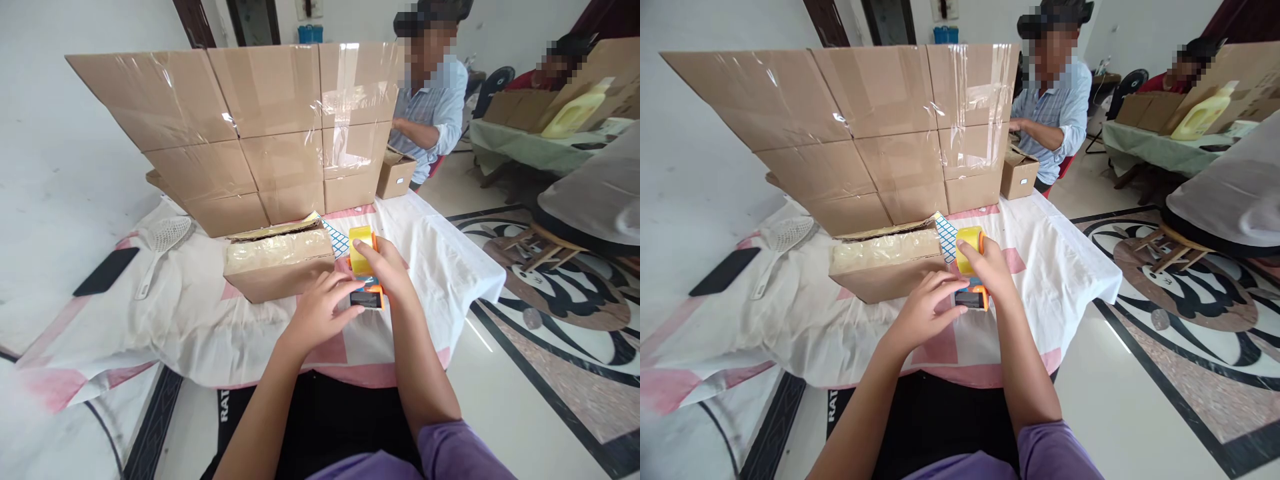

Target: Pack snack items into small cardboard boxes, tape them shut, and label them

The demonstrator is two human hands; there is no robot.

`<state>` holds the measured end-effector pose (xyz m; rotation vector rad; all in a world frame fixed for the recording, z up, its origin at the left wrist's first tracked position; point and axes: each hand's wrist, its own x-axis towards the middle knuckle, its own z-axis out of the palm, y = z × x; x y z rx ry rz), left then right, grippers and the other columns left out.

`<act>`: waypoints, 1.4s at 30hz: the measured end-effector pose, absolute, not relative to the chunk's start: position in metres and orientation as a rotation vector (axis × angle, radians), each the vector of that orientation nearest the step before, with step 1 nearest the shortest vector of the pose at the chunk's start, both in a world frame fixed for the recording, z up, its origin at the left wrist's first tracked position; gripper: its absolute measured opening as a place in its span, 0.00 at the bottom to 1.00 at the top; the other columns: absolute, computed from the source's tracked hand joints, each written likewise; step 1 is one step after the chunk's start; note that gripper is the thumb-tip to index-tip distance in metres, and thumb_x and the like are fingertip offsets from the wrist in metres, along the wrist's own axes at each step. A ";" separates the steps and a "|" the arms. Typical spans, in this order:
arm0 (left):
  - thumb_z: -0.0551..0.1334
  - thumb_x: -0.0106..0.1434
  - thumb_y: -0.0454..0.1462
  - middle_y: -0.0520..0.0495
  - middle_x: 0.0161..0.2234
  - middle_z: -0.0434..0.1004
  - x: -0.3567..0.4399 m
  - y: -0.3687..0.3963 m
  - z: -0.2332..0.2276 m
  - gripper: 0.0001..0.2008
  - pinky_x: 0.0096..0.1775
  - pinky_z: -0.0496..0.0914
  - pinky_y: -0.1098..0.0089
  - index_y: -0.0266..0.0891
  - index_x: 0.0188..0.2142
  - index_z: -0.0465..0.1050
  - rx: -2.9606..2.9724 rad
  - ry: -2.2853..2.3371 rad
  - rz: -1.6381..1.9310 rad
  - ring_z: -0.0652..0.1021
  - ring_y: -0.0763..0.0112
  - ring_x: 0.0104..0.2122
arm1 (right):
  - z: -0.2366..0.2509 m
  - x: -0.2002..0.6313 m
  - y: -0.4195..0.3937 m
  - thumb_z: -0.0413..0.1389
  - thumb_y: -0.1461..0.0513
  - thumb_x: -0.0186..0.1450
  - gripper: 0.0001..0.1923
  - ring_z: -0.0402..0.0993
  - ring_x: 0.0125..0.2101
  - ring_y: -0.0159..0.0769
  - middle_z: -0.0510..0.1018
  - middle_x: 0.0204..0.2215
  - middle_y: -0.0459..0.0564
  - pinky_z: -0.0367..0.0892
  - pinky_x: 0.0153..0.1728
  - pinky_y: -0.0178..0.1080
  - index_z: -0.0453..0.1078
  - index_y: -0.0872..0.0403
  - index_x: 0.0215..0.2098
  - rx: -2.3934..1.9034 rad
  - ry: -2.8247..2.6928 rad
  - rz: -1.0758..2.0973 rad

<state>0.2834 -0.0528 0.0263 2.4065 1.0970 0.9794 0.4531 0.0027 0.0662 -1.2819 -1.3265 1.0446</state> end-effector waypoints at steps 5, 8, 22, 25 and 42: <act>0.62 0.69 0.41 0.47 0.48 0.77 0.285 -0.051 0.022 0.14 0.49 0.70 0.60 0.48 0.53 0.75 2.333 1.063 1.057 0.74 0.60 0.49 | 0.066 0.450 0.000 0.59 0.48 0.62 0.16 0.70 0.26 0.37 0.74 0.25 0.44 0.63 0.27 0.37 0.68 0.51 0.30 -1.179 -1.327 1.141; 0.57 0.73 0.38 0.47 0.44 0.78 0.287 -0.050 0.020 0.12 0.47 0.70 0.62 0.46 0.49 0.77 2.289 1.081 1.142 0.75 0.63 0.46 | 0.064 0.445 0.001 0.60 0.48 0.62 0.16 0.71 0.27 0.37 0.74 0.25 0.45 0.63 0.27 0.37 0.69 0.52 0.30 -1.198 -1.289 1.151; 0.63 0.68 0.38 0.49 0.30 0.74 0.282 -0.057 0.018 0.06 0.34 0.67 0.68 0.42 0.41 0.79 2.694 1.064 1.323 0.72 0.70 0.31 | 0.057 0.438 0.002 0.58 0.47 0.64 0.18 0.67 0.24 0.34 0.72 0.22 0.44 0.60 0.25 0.37 0.68 0.52 0.28 -1.199 -1.275 1.213; 0.62 0.68 0.33 0.49 0.28 0.76 0.287 -0.058 0.019 0.05 0.33 0.66 0.68 0.41 0.38 0.78 2.817 1.043 1.397 0.72 0.70 0.30 | 0.056 0.438 0.003 0.58 0.46 0.64 0.19 0.66 0.24 0.34 0.72 0.22 0.44 0.60 0.25 0.36 0.68 0.52 0.27 -1.208 -1.262 1.207; 0.60 0.67 0.29 0.53 0.22 0.64 0.299 -0.071 0.020 0.07 0.29 0.59 0.67 0.40 0.33 0.71 2.984 1.182 1.588 0.67 0.70 0.24 | 0.053 0.440 0.006 0.56 0.40 0.63 0.24 0.66 0.25 0.35 0.71 0.24 0.45 0.61 0.25 0.36 0.67 0.51 0.28 -1.168 -1.085 1.185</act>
